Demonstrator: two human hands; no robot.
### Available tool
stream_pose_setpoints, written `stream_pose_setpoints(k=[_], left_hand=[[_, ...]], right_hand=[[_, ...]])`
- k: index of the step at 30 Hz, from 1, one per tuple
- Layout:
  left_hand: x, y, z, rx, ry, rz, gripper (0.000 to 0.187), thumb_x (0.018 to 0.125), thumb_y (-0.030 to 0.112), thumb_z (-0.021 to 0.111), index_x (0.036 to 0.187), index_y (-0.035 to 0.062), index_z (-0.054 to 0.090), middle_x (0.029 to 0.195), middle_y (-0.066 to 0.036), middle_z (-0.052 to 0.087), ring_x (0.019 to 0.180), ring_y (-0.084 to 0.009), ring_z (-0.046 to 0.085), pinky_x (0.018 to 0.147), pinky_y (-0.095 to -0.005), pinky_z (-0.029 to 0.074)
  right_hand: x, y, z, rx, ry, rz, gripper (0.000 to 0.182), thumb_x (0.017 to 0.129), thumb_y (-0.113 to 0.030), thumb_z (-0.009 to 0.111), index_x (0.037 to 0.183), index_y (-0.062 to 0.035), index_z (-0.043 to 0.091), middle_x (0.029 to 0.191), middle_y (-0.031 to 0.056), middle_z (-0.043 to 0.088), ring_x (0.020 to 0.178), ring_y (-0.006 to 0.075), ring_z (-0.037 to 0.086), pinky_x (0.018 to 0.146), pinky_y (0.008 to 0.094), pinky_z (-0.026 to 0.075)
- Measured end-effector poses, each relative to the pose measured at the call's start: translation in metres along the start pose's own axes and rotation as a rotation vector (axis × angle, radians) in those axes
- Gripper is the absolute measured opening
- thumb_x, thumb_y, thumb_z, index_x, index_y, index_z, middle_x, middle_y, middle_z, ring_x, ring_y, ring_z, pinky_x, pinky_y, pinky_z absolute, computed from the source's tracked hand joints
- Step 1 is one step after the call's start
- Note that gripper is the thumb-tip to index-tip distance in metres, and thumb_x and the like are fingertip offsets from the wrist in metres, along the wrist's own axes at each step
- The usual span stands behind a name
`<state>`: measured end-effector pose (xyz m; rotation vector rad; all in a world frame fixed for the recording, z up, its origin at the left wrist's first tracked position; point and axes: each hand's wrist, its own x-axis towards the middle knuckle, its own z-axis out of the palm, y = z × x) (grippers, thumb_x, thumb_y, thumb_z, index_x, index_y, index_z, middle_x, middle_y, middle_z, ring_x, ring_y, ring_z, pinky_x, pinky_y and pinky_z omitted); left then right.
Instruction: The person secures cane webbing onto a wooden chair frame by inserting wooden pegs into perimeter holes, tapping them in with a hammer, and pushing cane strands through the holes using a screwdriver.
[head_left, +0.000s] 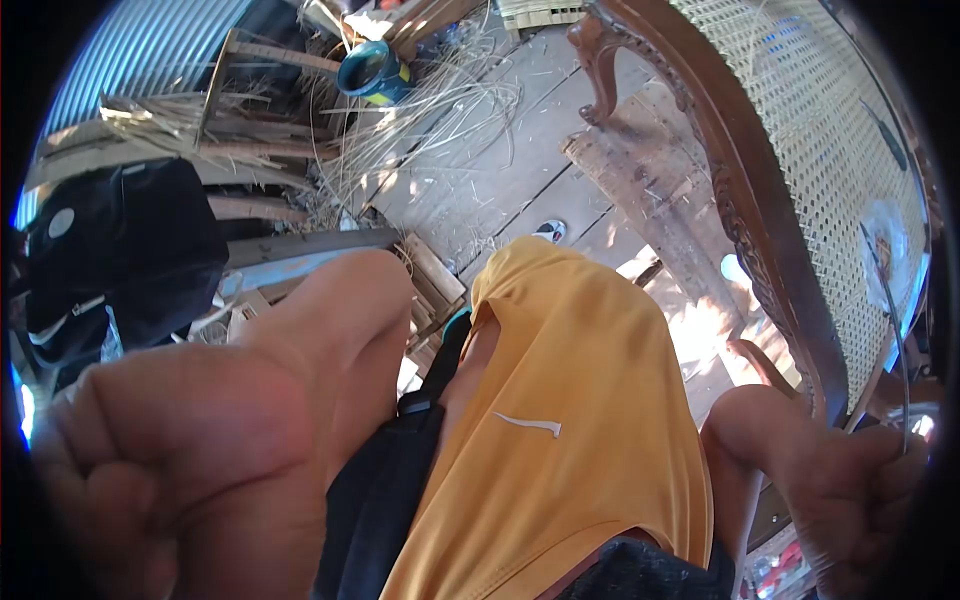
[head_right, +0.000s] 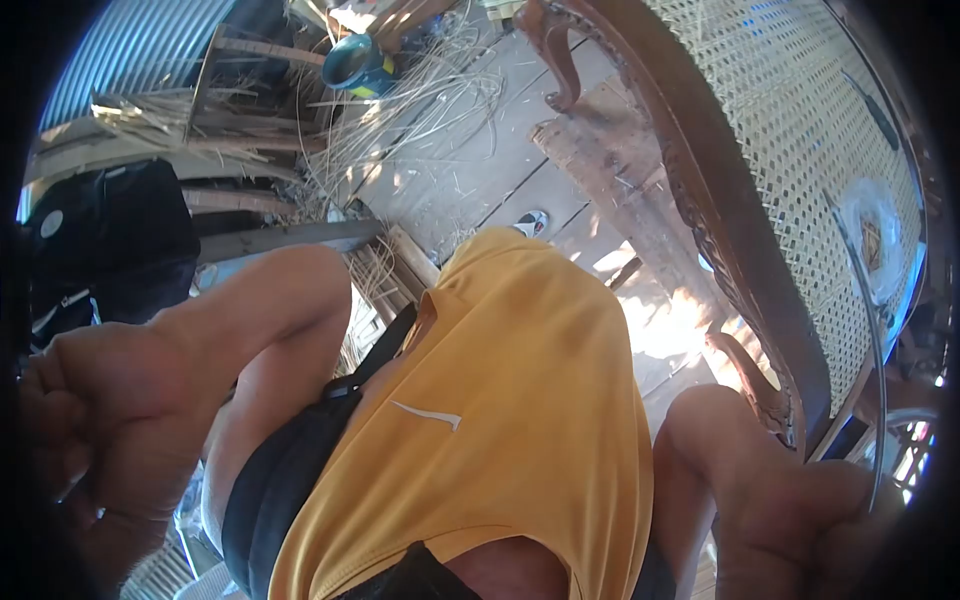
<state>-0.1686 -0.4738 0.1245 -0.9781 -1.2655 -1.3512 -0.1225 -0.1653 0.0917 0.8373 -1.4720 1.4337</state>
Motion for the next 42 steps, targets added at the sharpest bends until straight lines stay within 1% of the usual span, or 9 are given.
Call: stream_pose_setpoints(k=[10,12,15,17,23,27,32,38,42], left_hand=[[-0.034,-0.056,0.077,-0.23,-0.008,-0.575,0.03,0.098,0.018,0.053,0.119,-0.0024,0.057,0.08,-0.004,0.061,0.061,-0.0073,0.033,0.058,-0.0203,0.028],[-0.056,-0.069,0.09,-0.283,-0.083,-0.809,0.031,0.098,0.016,0.052,0.121,-0.0038,0.057,0.08,-0.005,0.061,0.06,-0.0072,0.032,0.058,-0.0201,0.028],[-0.096,-0.107,0.107,-0.399,-0.326,-1.082,0.027,0.104,0.008,0.042,0.127,-0.0015,0.055,0.094,-0.01,0.071,0.062,-0.0031,0.039,0.059,-0.0175,0.037],[-0.112,-0.111,0.125,-0.432,-0.374,-1.122,0.026,0.105,0.006,0.042,0.126,-0.0011,0.056,0.097,-0.01,0.072,0.061,-0.0025,0.039,0.058,-0.0173,0.037],[-0.123,-0.114,0.164,-0.486,-0.588,-1.142,0.024,0.105,0.007,0.048,0.123,0.0008,0.063,0.108,-0.011,0.074,0.058,-0.0014,0.036,0.053,-0.0169,0.033],[-0.12,-0.108,0.193,-0.404,-0.682,-1.187,0.027,0.106,0.011,0.046,0.125,0.0014,0.063,0.104,-0.009,0.074,0.06,-0.0011,0.034,0.053,-0.0165,0.031],[-0.113,-0.116,0.225,-0.483,-0.708,-1.176,0.031,0.105,0.009,0.042,0.127,0.0016,0.062,0.103,-0.008,0.073,0.06,-0.0016,0.032,0.053,-0.0169,0.029],[-0.104,-0.082,0.24,-0.454,-0.782,-1.113,0.031,0.103,0.007,0.044,0.128,0.0024,0.061,0.102,-0.008,0.073,0.06,-0.0008,0.028,0.053,-0.0179,0.026],[-0.108,-0.045,0.23,-0.372,-0.978,-1.081,0.021,0.101,0.007,0.052,0.115,0.0015,0.067,0.1,-0.008,0.072,0.067,-0.0041,0.044,0.061,-0.0211,0.037]], right_hand=[[-0.022,-0.061,-0.086,-0.222,0.573,0.138,0.059,0.089,-0.04,0.06,0.107,0.0152,0.048,0.086,0.0176,0.037,0.08,0.025,0.04,0.06,0.0355,0.033],[-0.034,-0.084,-0.116,0.027,0.477,0.244,0.055,0.093,-0.039,0.055,0.107,0.0144,0.049,0.085,0.0154,0.039,0.076,0.0232,0.042,0.06,0.035,0.035],[-0.05,-0.087,-0.12,-0.398,0.739,0.215,0.051,0.098,-0.04,0.052,0.106,0.0101,0.053,0.079,0.0129,0.047,0.067,0.0175,0.044,0.052,0.0276,0.034],[-0.052,-0.075,-0.113,-0.862,1.037,0.102,0.053,0.1,-0.046,0.053,0.105,0.0065,0.056,0.076,0.0108,0.052,0.062,0.0125,0.045,0.044,0.0209,0.03],[-0.11,-0.128,-0.14,-1.04,1.238,0.375,0.062,0.098,-0.061,0.053,0.109,-0.0009,0.059,0.078,0.0039,0.054,0.052,0.0056,0.042,0.04,0.0192,0.021],[-0.145,-0.158,-0.163,-0.873,1.193,0.343,0.051,0.105,-0.05,0.047,0.117,-0.0014,0.058,0.089,0.0078,0.06,0.067,0.0085,0.052,0.055,0.0202,0.037],[-0.165,-0.169,-0.173,-0.868,0.982,0.396,0.043,0.106,-0.036,0.05,0.128,0.0013,0.052,0.122,0.0175,0.062,0.096,0.0167,0.067,0.075,0.0265,0.054],[-0.172,-0.177,-0.186,-0.722,0.935,0.283,0.055,0.103,-0.047,0.052,0.124,0.0033,0.056,0.117,0.0173,0.062,0.092,0.0191,0.068,0.078,0.0298,0.056],[-0.182,-0.19,-0.201,-0.719,1.045,0.219,0.06,0.1,-0.052,0.055,0.122,0.0045,0.057,0.111,0.0165,0.063,0.084,0.0233,0.07,0.077,0.0323,0.056]])
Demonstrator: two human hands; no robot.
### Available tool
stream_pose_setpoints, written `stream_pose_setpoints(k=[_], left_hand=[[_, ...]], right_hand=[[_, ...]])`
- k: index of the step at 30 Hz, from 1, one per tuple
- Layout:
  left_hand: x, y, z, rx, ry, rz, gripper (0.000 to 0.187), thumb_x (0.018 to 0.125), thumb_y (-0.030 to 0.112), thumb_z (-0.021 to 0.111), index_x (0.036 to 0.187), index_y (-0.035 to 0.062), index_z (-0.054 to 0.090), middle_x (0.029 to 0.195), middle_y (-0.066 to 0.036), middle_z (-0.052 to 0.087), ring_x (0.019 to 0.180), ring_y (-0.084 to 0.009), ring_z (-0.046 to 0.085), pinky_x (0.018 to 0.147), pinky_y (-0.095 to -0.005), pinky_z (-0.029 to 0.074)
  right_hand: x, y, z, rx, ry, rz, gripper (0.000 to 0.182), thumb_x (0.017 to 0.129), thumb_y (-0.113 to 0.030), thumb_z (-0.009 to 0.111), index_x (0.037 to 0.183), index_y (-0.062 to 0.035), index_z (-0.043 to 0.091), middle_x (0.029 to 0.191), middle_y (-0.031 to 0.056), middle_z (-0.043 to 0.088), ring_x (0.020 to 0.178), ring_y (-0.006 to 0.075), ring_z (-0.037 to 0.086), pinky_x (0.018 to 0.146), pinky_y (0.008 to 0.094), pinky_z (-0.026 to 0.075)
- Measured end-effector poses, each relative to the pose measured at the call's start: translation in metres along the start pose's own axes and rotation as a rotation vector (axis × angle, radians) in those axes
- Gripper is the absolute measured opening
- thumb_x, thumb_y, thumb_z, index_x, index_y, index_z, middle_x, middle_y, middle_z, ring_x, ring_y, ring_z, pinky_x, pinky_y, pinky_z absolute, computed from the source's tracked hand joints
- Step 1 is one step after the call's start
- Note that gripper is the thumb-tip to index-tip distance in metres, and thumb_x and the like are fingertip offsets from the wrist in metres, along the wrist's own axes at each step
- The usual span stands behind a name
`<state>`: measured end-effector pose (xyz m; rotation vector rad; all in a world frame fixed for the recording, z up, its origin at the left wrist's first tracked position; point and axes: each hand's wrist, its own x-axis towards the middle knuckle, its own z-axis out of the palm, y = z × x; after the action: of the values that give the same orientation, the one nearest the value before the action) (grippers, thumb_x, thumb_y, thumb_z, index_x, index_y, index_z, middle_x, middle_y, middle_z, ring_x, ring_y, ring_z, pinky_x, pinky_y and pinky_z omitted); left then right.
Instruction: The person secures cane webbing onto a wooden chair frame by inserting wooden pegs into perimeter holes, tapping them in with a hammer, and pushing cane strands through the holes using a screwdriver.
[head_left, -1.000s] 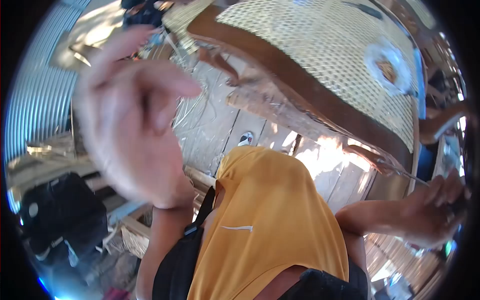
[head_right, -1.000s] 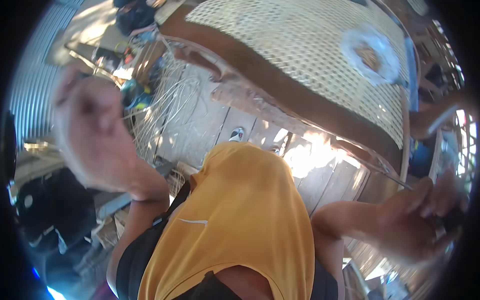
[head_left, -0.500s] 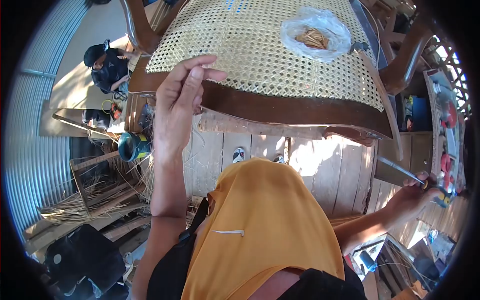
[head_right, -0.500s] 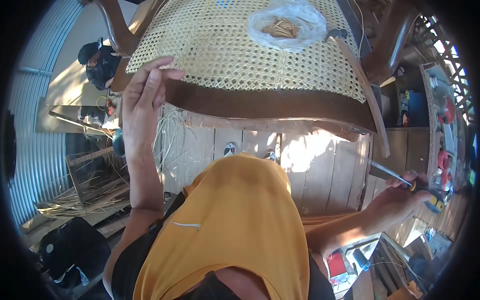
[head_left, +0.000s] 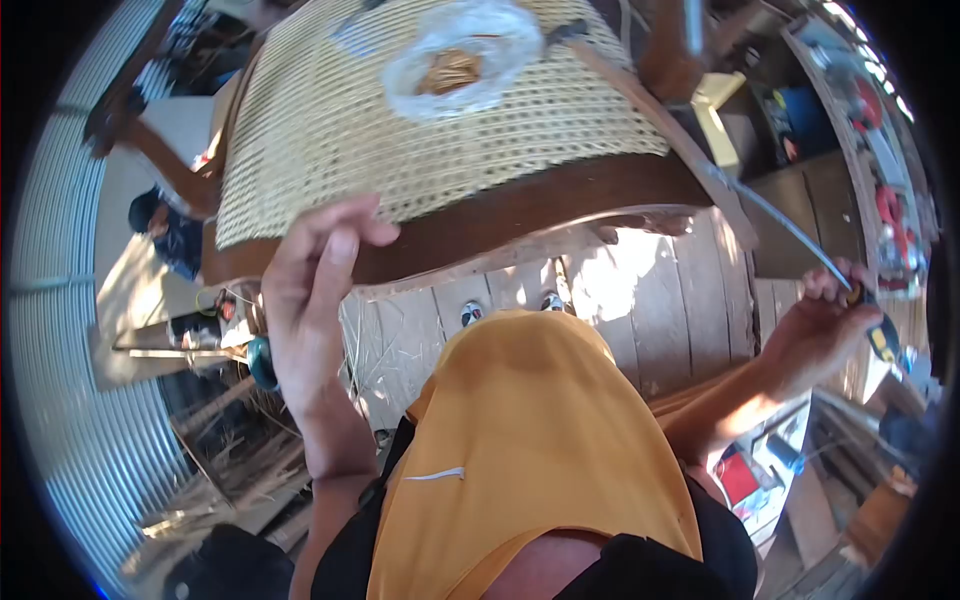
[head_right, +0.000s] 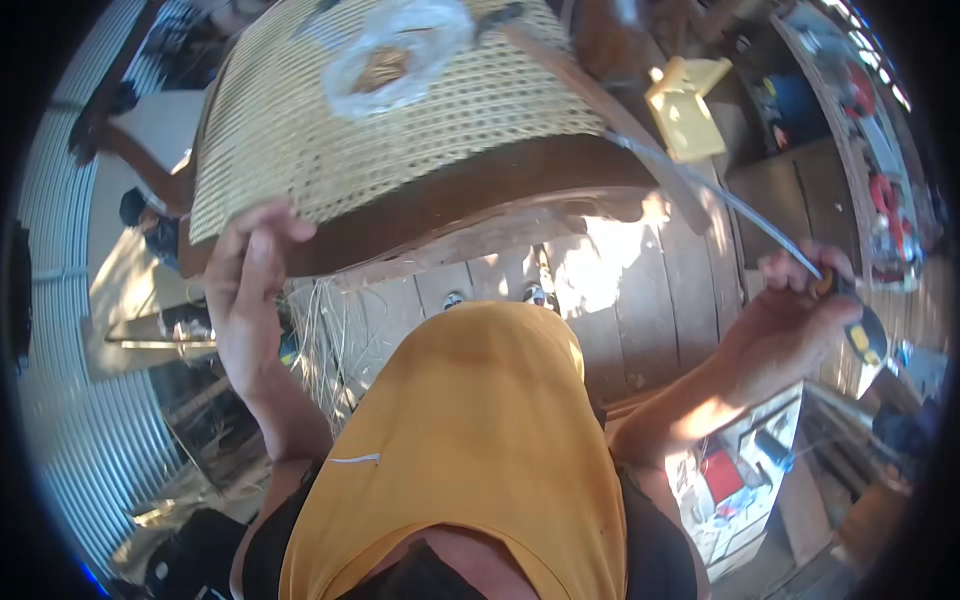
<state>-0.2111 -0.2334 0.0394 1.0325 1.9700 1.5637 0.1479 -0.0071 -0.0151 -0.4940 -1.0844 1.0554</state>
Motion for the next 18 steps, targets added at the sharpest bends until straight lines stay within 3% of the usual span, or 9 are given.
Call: stream_pose_setpoints(k=[2,5,6,7,8,10,12,14,18], left_hand=[[-0.009,-0.014,0.001,0.051,-0.028,0.056,0.015,0.1,0.007,0.058,0.105,0.0009,0.07,0.097,-0.008,0.071,0.073,-0.0084,0.054,0.068,-0.0242,0.044],[-0.016,-0.026,0.005,0.068,-0.369,0.085,0.011,0.098,0.006,0.062,0.094,-0.0008,0.07,0.093,-0.008,0.07,0.085,-0.0157,0.062,0.076,-0.0296,0.048],[-0.023,-0.03,0.015,0.077,-0.487,-0.023,0.012,0.097,0.01,0.065,0.096,-0.0009,0.07,0.091,-0.009,0.069,0.084,-0.0168,0.062,0.076,-0.029,0.048],[-0.03,-0.049,0.029,0.048,-0.592,-0.091,0.015,0.096,0.014,0.067,0.098,-0.0004,0.07,0.094,-0.007,0.07,0.079,-0.0152,0.061,0.072,-0.0286,0.048],[-0.034,-0.059,0.042,0.247,-0.639,-0.223,0.018,0.094,0.019,0.071,0.1,0.0024,0.071,0.096,-0.005,0.071,0.071,-0.0128,0.057,0.066,-0.0281,0.047],[-0.033,-0.113,0.069,0.27,-0.669,-0.338,0.015,0.094,0.014,0.07,0.1,0.0012,0.072,0.096,-0.004,0.072,0.08,-0.0085,0.058,0.071,-0.0246,0.046],[-0.025,-0.19,0.089,0.389,-0.497,-0.306,0.028,0.088,0.02,0.077,0.111,0.0043,0.07,0.101,-0.002,0.073,0.083,-0.0104,0.062,0.076,-0.0259,0.049],[-0.017,-0.28,0.107,0.309,-0.307,-0.174,0.042,0.083,0.023,0.081,0.117,0.0029,0.067,0.105,-0.005,0.072,0.092,-0.0147,0.065,0.083,-0.0298,0.05],[0.009,-0.363,0.15,0.481,-0.183,-0.087,0.072,0.076,0.028,0.087,0.135,0.0014,0.054,0.127,-0.015,0.062,0.117,-0.0256,0.059,0.1,-0.037,0.047]], right_hand=[[0.005,-0.003,-0.007,0.086,-0.028,0.045,0.058,0.102,-0.05,0.053,0.121,0.0044,0.057,0.117,0.018,0.062,0.087,0.0253,0.071,0.079,0.0337,0.057],[0.01,-0.007,-0.012,0.15,0.04,0.005,0.055,0.104,-0.047,0.049,0.119,0.0047,0.057,0.12,0.0184,0.06,0.091,0.0271,0.07,0.08,0.0366,0.058],[0.012,-0.014,-0.011,0.327,-0.124,0.072,0.048,0.105,-0.04,0.05,0.115,0.0064,0.056,0.12,0.0182,0.058,0.099,0.0313,0.069,0.086,0.0407,0.06],[0.012,-0.016,-0.021,0.326,-0.112,0.058,0.046,0.105,-0.037,0.051,0.115,0.0074,0.055,0.12,0.0187,0.058,0.102,0.0326,0.068,0.09,0.042,0.059],[0.016,-0.017,-0.039,0.329,-0.106,0.032,0.044,0.104,-0.035,0.052,0.115,0.0083,0.055,0.12,0.0191,0.058,0.105,0.0339,0.067,0.094,0.0433,0.059],[0.015,-0.025,-0.054,0.335,-0.077,0.046,0.037,0.104,-0.025,0.054,0.114,0.0112,0.055,0.12,0.0219,0.059,0.111,0.0364,0.065,0.1,0.0451,0.057],[0.014,-0.032,-0.071,0.3,-0.026,0.058,0.032,0.103,-0.018,0.054,0.113,0.0133,0.055,0.119,0.0243,0.059,0.114,0.0377,0.064,0.103,0.0457,0.056],[0.003,-0.038,-0.075,0.208,0.121,0.06,0.028,0.1,-0.009,0.056,0.111,0.0157,0.058,0.114,0.0251,0.063,0.11,0.0347,0.065,0.103,0.0446,0.055],[-0.016,-0.055,-0.105,0.067,0.234,0.083,0.024,0.101,-0.002,0.052,0.11,0.0189,0.058,0.112,0.0259,0.065,0.108,0.0312,0.065,0.1,0.0386,0.057]])
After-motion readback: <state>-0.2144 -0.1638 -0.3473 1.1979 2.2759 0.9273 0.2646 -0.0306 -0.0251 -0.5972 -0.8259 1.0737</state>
